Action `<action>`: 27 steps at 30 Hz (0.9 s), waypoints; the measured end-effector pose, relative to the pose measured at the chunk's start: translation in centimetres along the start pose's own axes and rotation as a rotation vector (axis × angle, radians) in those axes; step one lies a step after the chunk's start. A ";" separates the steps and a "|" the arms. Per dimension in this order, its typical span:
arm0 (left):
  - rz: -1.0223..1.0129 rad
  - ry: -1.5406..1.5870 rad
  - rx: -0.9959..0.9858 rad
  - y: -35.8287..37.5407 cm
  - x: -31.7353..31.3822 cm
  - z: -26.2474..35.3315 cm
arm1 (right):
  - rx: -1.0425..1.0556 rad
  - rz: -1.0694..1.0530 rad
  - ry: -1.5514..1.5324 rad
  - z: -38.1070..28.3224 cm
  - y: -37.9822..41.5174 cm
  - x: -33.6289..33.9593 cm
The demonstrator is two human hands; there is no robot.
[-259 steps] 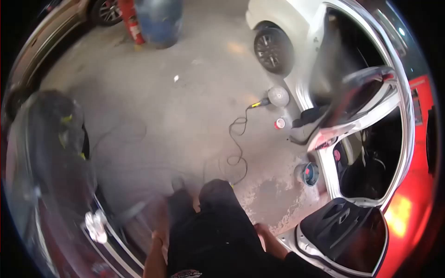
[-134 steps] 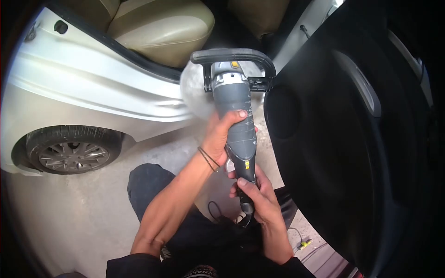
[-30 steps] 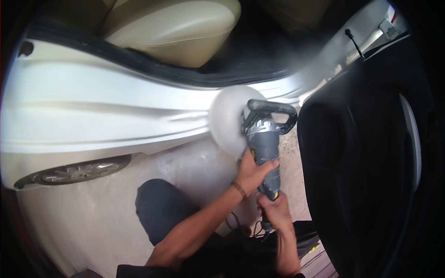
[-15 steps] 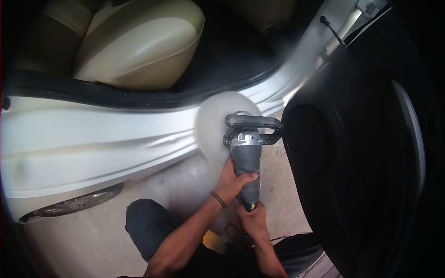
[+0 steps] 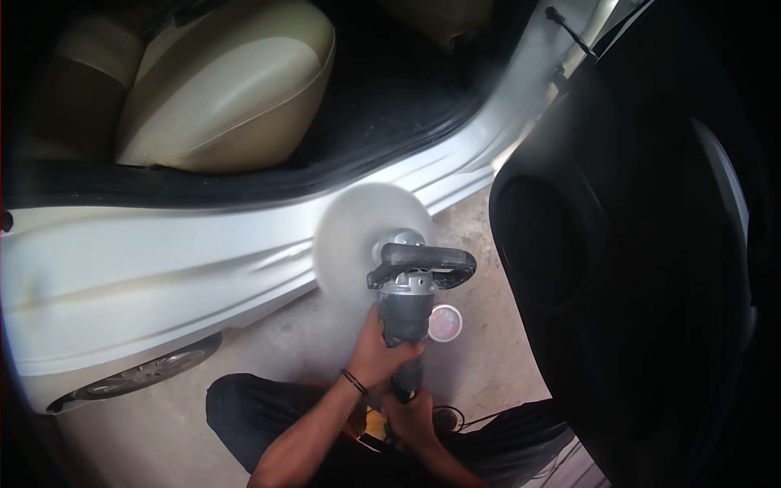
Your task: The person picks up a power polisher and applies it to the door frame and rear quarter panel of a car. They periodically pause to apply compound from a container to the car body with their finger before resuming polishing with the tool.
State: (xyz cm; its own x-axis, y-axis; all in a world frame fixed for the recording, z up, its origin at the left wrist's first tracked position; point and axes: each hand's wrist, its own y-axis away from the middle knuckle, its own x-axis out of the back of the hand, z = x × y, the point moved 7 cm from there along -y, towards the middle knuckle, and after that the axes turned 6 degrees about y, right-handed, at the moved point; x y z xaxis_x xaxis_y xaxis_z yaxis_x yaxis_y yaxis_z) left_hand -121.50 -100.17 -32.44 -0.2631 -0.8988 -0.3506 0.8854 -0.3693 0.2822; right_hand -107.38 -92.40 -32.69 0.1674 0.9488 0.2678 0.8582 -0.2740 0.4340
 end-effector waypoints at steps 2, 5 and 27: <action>-0.049 -0.077 -0.031 -1.0 -0.2 0.4 | -0.080 0.034 -0.059 -0.6 -0.6 -0.1; -0.056 -0.121 -0.047 -2.9 -0.8 1.5 | 0.107 0.066 -0.059 0.7 -2.4 -0.3; -0.041 0.309 0.187 -1.1 -6.0 -1.5 | -0.201 0.083 0.130 -2.2 0.1 8.0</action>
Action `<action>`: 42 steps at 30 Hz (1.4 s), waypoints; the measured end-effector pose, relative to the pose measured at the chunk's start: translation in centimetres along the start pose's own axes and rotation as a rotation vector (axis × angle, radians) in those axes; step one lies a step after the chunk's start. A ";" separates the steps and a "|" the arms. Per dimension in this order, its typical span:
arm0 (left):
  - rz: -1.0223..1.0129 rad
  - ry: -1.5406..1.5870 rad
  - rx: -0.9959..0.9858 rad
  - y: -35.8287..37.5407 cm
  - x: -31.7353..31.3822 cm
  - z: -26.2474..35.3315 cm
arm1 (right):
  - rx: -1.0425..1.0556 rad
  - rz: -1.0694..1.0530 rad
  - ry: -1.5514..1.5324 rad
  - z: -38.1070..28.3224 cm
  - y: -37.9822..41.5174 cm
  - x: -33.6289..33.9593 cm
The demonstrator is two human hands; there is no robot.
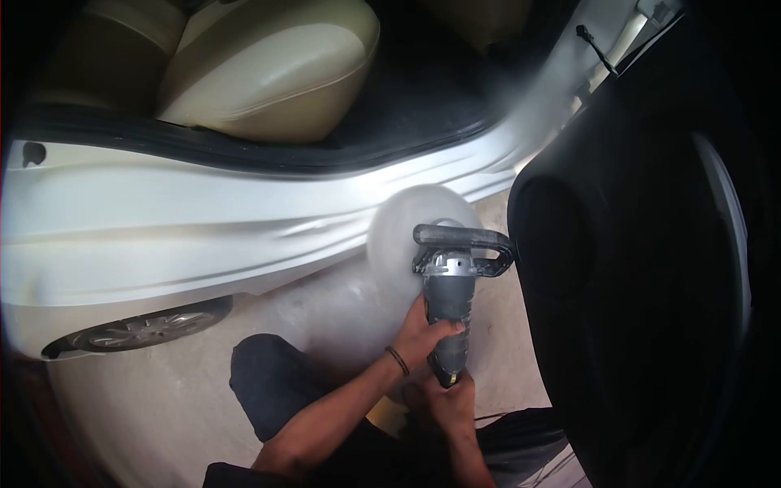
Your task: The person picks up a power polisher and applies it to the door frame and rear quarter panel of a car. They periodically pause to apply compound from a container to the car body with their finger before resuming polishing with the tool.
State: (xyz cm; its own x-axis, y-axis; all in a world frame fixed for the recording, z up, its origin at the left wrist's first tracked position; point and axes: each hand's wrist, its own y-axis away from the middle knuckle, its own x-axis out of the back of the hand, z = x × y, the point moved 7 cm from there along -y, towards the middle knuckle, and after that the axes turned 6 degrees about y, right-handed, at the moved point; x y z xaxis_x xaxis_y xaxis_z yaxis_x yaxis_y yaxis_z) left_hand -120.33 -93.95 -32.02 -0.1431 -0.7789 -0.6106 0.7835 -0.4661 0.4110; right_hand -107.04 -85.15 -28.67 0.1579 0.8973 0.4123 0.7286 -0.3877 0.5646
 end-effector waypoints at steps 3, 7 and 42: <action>0.044 0.019 -0.023 0.6 0.2 1.1 | 0.072 0.029 0.115 0.0 -0.4 0.1; 0.108 0.034 -0.063 2.1 -1.3 2.4 | -0.028 -0.136 -0.012 -2.4 0.3 1.9; 0.423 -0.160 -0.259 4.4 -6.2 5.7 | -0.026 -0.508 0.060 -7.4 -0.6 8.6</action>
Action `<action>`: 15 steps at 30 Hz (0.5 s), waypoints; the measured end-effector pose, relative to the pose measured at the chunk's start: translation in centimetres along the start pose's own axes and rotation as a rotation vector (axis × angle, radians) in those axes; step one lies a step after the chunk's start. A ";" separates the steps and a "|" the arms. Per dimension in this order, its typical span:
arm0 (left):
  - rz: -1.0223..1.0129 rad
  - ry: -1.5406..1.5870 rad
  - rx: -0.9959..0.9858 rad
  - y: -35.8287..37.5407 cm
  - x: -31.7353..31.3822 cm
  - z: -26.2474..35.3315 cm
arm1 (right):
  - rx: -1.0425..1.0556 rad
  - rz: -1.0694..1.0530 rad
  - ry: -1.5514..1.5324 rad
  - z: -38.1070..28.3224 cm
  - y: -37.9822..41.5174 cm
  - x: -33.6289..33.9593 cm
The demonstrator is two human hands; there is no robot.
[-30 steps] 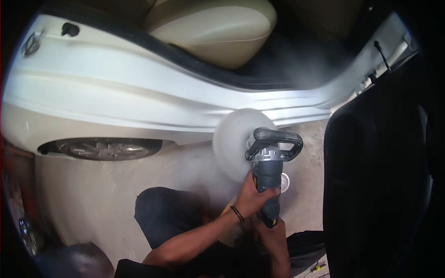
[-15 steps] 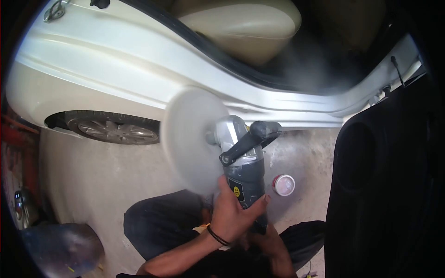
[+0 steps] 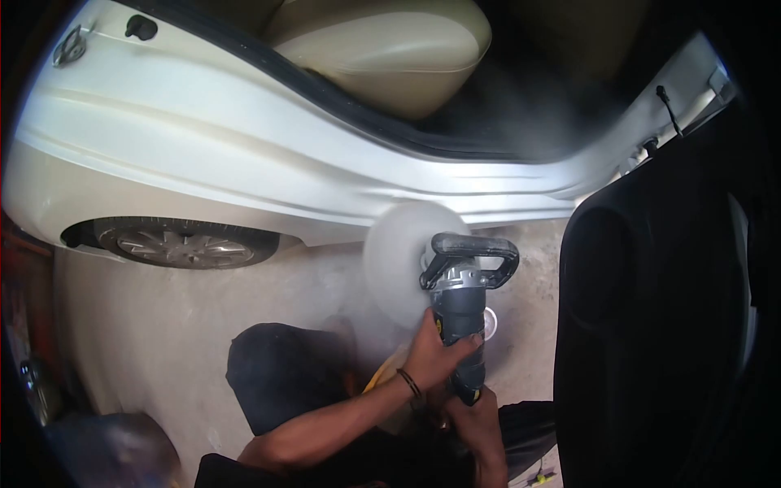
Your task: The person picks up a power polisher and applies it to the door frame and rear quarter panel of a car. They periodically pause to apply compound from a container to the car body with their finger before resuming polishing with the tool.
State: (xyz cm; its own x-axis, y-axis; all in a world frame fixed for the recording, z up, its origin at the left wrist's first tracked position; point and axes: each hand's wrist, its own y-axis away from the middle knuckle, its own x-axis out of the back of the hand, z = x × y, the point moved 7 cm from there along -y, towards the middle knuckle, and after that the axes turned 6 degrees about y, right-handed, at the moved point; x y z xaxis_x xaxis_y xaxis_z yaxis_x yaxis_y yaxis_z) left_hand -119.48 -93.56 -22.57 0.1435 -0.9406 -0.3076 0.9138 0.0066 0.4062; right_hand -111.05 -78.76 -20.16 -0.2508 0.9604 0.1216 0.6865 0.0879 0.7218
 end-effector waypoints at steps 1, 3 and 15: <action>-0.009 -0.001 -0.001 -0.4 -0.3 0.2 | 0.003 0.008 -0.003 -1.1 0.3 -0.1; -0.097 0.078 0.086 -1.0 -1.4 1.1 | -0.017 0.158 0.066 -3.4 0.9 0.6; -0.162 0.160 0.059 -3.6 -1.9 -2.2 | -0.071 0.243 0.103 -0.3 -1.3 0.1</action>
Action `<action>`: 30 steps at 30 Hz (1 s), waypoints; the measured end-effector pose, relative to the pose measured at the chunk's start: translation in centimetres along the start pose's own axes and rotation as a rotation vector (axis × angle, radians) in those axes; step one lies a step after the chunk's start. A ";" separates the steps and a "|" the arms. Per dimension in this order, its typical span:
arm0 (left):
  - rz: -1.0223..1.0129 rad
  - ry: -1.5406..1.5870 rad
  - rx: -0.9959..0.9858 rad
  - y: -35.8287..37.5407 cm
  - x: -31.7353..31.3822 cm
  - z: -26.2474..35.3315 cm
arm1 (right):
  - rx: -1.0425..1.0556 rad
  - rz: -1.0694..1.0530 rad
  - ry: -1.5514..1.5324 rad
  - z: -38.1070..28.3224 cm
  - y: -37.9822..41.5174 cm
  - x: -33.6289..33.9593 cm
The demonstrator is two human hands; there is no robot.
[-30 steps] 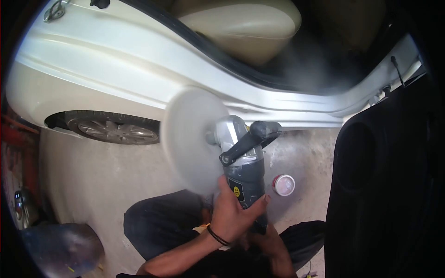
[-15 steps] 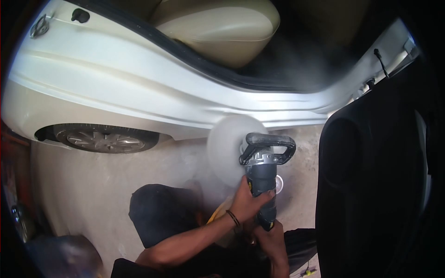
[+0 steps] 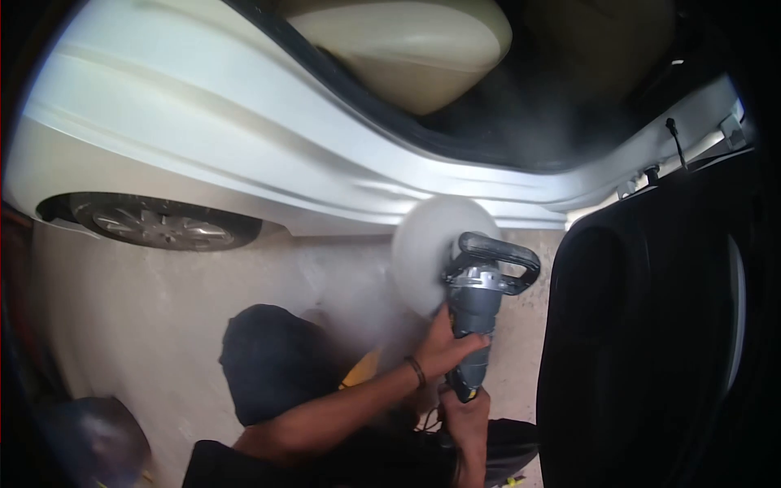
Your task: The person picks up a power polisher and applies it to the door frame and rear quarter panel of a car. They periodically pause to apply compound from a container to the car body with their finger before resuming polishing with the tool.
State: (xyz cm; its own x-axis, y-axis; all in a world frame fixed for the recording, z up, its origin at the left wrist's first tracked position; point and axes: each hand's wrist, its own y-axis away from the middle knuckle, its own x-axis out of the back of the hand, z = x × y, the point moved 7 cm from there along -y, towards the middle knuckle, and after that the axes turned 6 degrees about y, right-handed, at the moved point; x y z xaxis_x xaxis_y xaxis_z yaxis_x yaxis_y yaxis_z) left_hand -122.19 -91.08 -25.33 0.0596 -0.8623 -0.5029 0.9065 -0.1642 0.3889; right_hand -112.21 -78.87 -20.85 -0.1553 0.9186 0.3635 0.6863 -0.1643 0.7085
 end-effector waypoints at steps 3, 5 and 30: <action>0.116 -0.132 -0.072 1.3 0.8 -0.9 | 0.005 -0.089 0.039 2.5 -1.3 0.6; 0.138 -0.222 -0.135 2.5 1.7 -0.6 | 0.050 -0.172 0.045 3.8 -1.3 -0.1; 0.050 -0.255 -0.059 2.9 3.0 -0.6 | 0.059 -0.069 -0.020 4.6 0.4 -2.8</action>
State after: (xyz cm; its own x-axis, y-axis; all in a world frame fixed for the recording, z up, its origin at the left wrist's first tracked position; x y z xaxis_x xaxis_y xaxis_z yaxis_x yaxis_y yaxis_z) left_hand -119.14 -93.84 -26.22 0.0048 -0.9627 -0.2706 0.9282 -0.0965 0.3595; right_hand -108.23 -79.89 -24.40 -0.1898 0.9342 0.3022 0.7152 -0.0793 0.6944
